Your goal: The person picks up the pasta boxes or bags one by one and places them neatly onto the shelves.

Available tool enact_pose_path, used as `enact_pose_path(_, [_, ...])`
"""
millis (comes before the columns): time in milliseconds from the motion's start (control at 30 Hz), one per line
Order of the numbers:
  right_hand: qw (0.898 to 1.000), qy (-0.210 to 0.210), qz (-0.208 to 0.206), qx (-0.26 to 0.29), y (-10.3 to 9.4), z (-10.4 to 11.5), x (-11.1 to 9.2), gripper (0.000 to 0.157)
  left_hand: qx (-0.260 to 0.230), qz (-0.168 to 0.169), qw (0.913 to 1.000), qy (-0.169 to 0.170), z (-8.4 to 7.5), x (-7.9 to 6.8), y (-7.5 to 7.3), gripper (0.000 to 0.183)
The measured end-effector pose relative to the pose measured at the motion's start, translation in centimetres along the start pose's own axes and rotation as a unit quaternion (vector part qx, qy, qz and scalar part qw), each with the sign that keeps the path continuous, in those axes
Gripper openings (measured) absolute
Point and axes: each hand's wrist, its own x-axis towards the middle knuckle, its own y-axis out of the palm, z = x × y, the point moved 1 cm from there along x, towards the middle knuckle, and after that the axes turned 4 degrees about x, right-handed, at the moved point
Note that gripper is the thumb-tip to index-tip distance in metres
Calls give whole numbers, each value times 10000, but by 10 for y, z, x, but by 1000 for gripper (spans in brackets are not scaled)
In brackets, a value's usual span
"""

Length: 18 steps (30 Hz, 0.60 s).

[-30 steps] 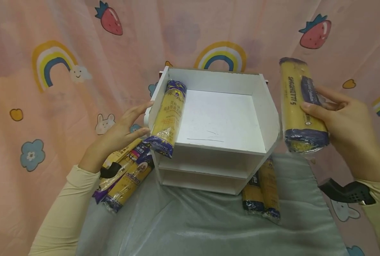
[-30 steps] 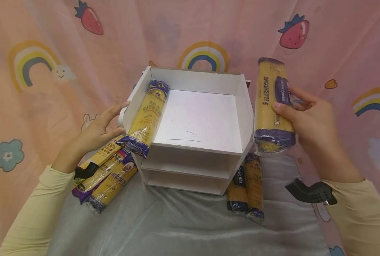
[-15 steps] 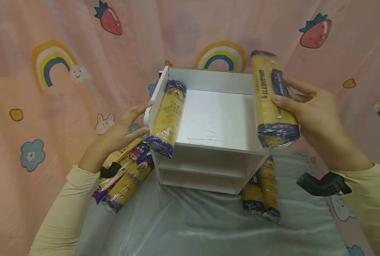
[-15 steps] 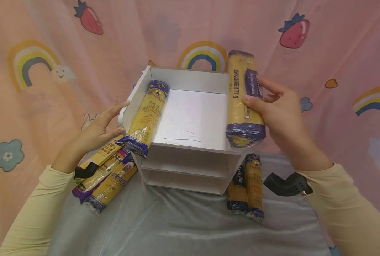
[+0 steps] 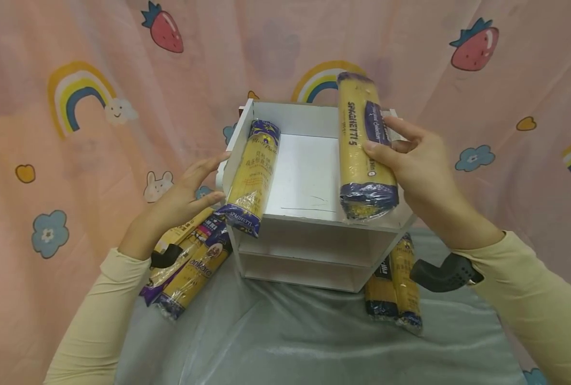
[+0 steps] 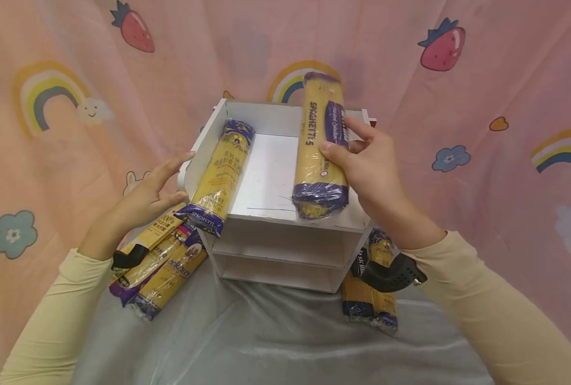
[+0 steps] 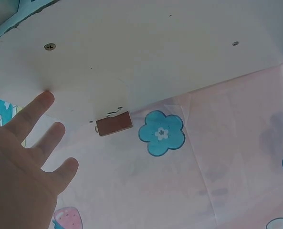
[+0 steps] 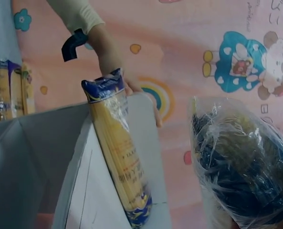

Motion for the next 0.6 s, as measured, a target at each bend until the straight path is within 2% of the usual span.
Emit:
enact_pose_path(233, [9998, -73, 173, -109, 27, -6, 2, 76, -20, 16, 10000, -21, 0, -1, 0, 72])
enact_pose_path(433, [9991, 73, 354, 214, 46, -12, 5, 77, -11, 31, 9999, -122, 0, -2, 0, 73])
enact_pose_path(600, [9993, 217, 308, 80, 58, -19, 7, 76, -33, 53, 9999, -125, -1, -1, 0, 73])
